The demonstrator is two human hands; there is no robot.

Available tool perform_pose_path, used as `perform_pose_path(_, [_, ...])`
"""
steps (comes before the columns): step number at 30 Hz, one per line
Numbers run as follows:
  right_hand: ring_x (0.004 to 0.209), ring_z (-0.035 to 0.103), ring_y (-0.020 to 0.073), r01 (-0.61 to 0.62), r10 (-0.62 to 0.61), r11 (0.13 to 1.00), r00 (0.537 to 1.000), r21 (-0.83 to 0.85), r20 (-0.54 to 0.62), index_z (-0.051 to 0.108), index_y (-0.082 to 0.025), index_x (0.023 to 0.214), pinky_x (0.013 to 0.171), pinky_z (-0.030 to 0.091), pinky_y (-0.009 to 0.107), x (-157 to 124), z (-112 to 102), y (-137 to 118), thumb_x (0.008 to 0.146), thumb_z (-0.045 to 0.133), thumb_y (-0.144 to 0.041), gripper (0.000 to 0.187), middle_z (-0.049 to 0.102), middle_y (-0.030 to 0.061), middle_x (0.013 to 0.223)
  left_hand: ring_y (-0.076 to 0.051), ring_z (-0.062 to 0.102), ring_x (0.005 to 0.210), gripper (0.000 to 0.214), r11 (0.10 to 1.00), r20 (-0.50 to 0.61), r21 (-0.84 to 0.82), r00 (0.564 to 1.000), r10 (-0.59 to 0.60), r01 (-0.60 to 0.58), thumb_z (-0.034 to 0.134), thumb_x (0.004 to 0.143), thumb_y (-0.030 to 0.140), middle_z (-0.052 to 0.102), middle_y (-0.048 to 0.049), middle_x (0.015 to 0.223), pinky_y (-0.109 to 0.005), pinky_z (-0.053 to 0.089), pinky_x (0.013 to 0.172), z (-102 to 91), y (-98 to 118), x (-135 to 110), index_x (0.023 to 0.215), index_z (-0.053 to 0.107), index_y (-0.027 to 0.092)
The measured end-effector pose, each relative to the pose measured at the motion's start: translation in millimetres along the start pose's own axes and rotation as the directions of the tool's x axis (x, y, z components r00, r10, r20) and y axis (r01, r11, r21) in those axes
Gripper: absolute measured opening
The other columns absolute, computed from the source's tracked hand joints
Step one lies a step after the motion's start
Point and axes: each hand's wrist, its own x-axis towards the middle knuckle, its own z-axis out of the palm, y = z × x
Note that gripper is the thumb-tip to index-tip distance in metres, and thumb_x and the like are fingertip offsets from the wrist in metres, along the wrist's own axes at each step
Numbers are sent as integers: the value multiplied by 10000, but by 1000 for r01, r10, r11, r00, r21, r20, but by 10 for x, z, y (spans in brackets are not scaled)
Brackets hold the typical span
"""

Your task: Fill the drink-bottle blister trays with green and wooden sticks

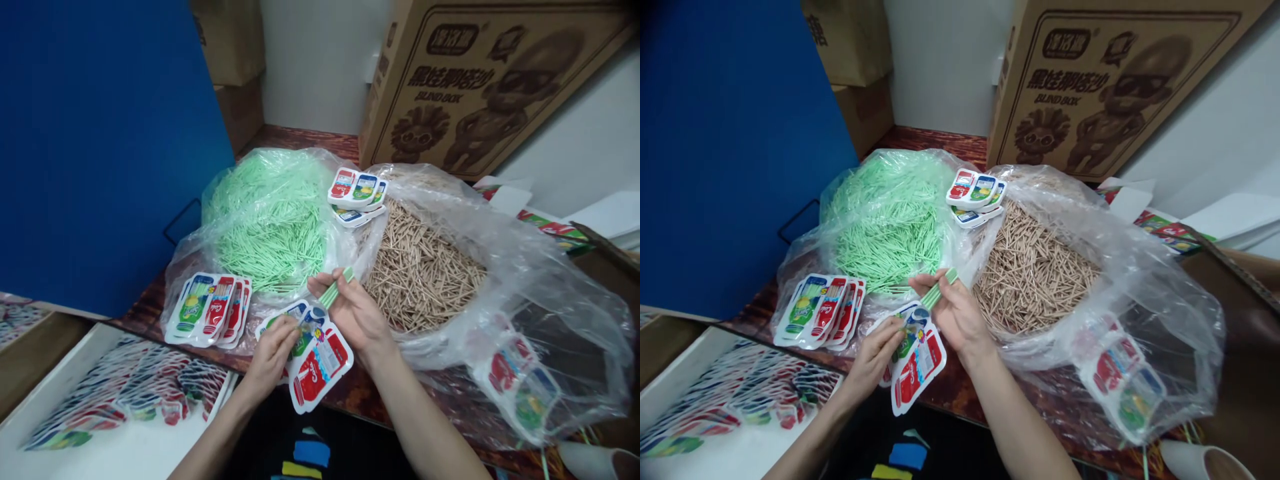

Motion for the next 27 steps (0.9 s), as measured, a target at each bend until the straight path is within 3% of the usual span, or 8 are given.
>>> perform_pose_path(5, [1076, 639, 248, -122, 133, 989, 981, -80, 144, 580, -227, 894, 967, 471, 466, -113, 91, 22, 880, 570, -419, 192, 708, 75, 1081, -184, 578, 815, 274, 996, -26, -79, 999, -38, 36, 463, 932, 327, 595, -54, 861, -291, 467, 758, -3, -14, 25, 808, 658, 179])
perform_pose_path(8, [1188, 567, 245, -155, 210, 954, 956, -256, 206, 615, -233, 1099, 990, 453, 437, -219, 102, -89, 888, 555, -459, 315, 632, 92, 1243, -204, 589, 921, 284, 994, -44, -109, 999, -31, 26, 453, 938, 330, 626, -76, 967, -318, 470, 833, -9, -68, 17, 982, 697, 190])
perform_pose_path(10, [1237, 523, 231, -96, 170, 927, 969, -361, 177, 586, -262, 1211, 1009, 433, 417, -212, 88, -170, 895, 541, -473, 383, 604, 76, 1286, -219, 579, 1027, 302, 989, -62, -144, 998, -27, 17, 457, 939, 326, 636, -89, 1066, -349, 446, 923, -6, -118, 5, 1092, 686, 202])
perform_pose_path(13, [1103, 605, 227, 19, 37, 876, 994, -482, 106, 654, -232, 1079, 924, 481, 395, 7, 30, -199, 914, 503, -452, 314, 671, 78, 1148, -227, 565, 1104, 312, 981, -107, -193, 993, -53, 32, 483, 930, 337, 640, -88, 1149, -366, 419, 988, 8, -196, -17, 1139, 678, 211])
perform_pose_path(16, [848, 643, 196, 144, -136, 694, 988, -705, 68, 654, -204, 899, 757, 507, 340, 449, -36, -59, 903, 506, -341, 201, 693, 44, 856, -227, 566, 1121, 315, 976, -143, -211, 986, -82, 51, 505, 919, 355, 643, -83, 1188, -357, 425, 991, 21, -235, -41, 1134, 686, 214])
perform_pose_path(19, [858, 592, 182, 280, -297, 329, 937, -902, 182, 603, -192, 715, 787, 456, 304, 916, -59, 174, 859, 527, -199, 163, 642, 28, 760, -232, 590, 1087, 329, 974, -161, -216, 981, -110, 74, 519, 905, 384, 674, -81, 1135, -358, 455, 961, 20, -211, -59, 1119, 698, 212])
perform_pose_path(23, [890, 579, 194, 319, -318, 233, 918, -919, 238, 550, -202, 645, 787, 435, 293, 1230, -52, 373, 852, 521, -117, 226, 623, 52, 702, -245, 613, 1048, 341, 973, -205, -214, 969, -135, 90, 538, 883, 423, 710, -78, 1048, -366, 489, 921, -10, -185, -75, 1091, 716, 222])
perform_pose_path(27, [848, 593, 201, 346, -311, 148, 906, -926, 289, 620, -199, 820, 781, 428, 309, 1181, -125, 341, 843, 498, -88, 167, 645, 49, 748, -245, 616, 1055, 325, 974, -221, -206, 965, -141, 95, 546, 880, 414, 703, -73, 1102, -358, 500, 902, -37, -245, -74, 1089, 717, 233])
